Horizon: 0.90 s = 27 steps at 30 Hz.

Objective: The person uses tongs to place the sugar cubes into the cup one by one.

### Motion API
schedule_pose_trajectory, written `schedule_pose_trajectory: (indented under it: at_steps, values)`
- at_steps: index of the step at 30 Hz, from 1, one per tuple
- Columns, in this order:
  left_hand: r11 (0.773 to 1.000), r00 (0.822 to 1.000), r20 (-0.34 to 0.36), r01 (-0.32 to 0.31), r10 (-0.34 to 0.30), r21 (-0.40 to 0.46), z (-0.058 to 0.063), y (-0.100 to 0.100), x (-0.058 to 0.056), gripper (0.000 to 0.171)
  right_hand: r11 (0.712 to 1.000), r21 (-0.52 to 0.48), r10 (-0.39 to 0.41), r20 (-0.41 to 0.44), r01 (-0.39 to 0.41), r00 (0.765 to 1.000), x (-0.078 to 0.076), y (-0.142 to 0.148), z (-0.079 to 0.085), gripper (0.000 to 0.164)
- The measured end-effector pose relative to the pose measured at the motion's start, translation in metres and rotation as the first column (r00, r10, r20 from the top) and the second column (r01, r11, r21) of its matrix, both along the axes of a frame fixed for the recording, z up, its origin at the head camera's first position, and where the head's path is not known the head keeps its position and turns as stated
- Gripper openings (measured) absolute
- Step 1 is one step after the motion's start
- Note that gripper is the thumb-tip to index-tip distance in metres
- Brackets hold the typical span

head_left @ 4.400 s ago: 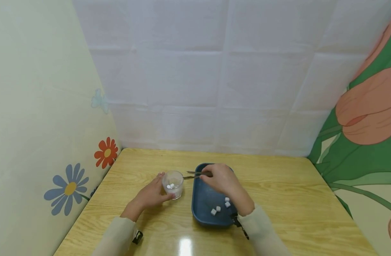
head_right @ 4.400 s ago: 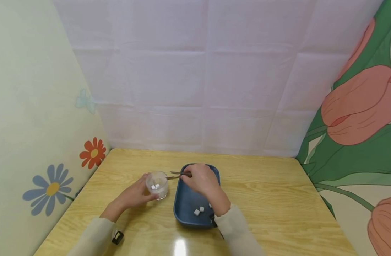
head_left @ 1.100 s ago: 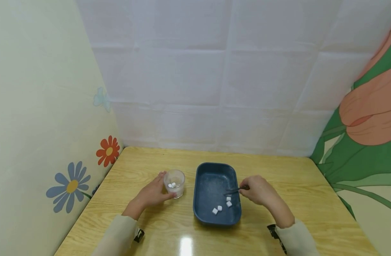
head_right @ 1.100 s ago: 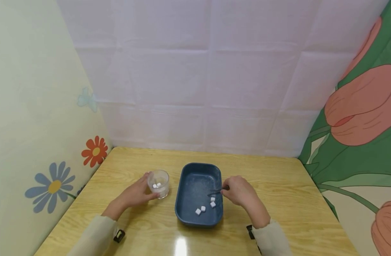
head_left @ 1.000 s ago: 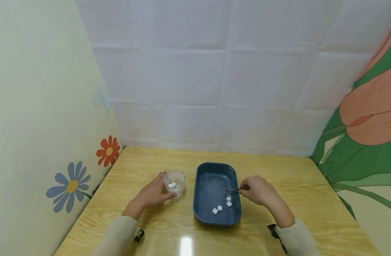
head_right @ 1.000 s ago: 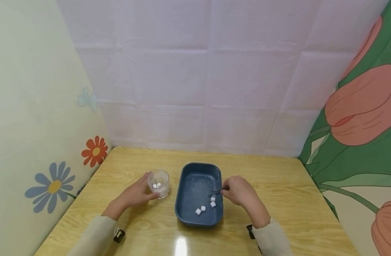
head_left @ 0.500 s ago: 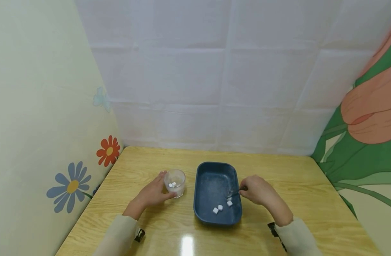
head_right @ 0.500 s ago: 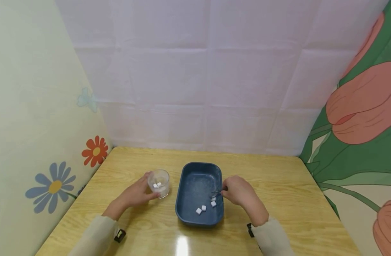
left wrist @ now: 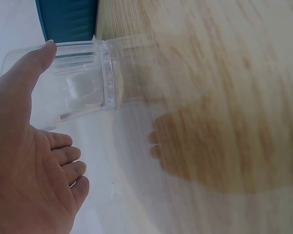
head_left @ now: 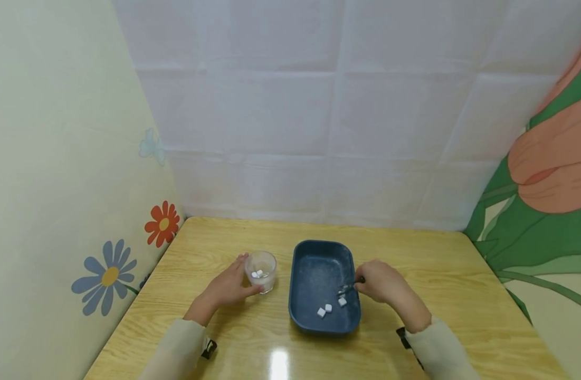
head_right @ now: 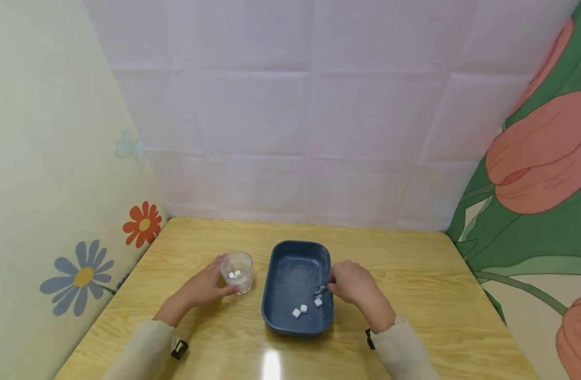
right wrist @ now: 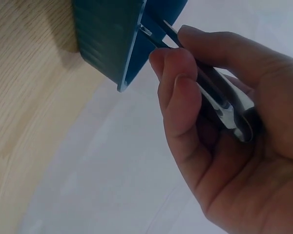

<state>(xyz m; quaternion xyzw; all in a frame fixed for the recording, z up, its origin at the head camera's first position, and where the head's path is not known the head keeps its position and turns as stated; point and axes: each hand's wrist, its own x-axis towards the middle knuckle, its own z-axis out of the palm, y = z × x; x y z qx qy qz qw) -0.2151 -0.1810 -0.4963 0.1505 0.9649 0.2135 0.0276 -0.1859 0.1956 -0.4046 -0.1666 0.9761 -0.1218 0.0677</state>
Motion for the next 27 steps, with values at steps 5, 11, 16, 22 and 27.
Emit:
schedule_pose_trajectory:
  at_steps: [5, 11, 16, 22, 27]
  values:
    - [1.000, 1.000, -0.002, -0.004, 0.004, 0.001, 0.0002, 0.0007, 0.0008, 0.107, 1.000, 0.028, 0.008, -0.016, -0.007, 1.000, -0.0020, -0.0012, -0.0001, 0.005]
    - [1.000, 1.000, 0.002, -0.004, 0.004, -0.002, 0.0002, 0.0007, 0.0006, 0.107, 0.999, 0.036, 0.007, 0.009, -0.007, 1.000, -0.0026, -0.0023, -0.0001, 0.006]
    - [1.000, 1.000, -0.002, -0.009, 0.009, -0.010, -0.0001, 0.0007, 0.0003, 0.106, 0.999, 0.045, 0.004, 0.016, -0.005, 1.000, -0.0028, -0.0030, 0.0000, 0.007]
    - [1.000, 1.000, 0.004, -0.011, 0.011, -0.021, -0.0020, 0.0006, -0.0009, 0.107, 0.998, 0.057, 0.015, 0.016, -0.016, 1.000, -0.0030, -0.0038, -0.0010, 0.007]
    - [1.000, 1.000, -0.005, -0.008, 0.008, -0.021, -0.0032, 0.0002, -0.0016, 0.107, 0.999, 0.049, 0.017, 0.031, -0.018, 0.999, -0.0029, -0.0045, 0.0001, 0.007]
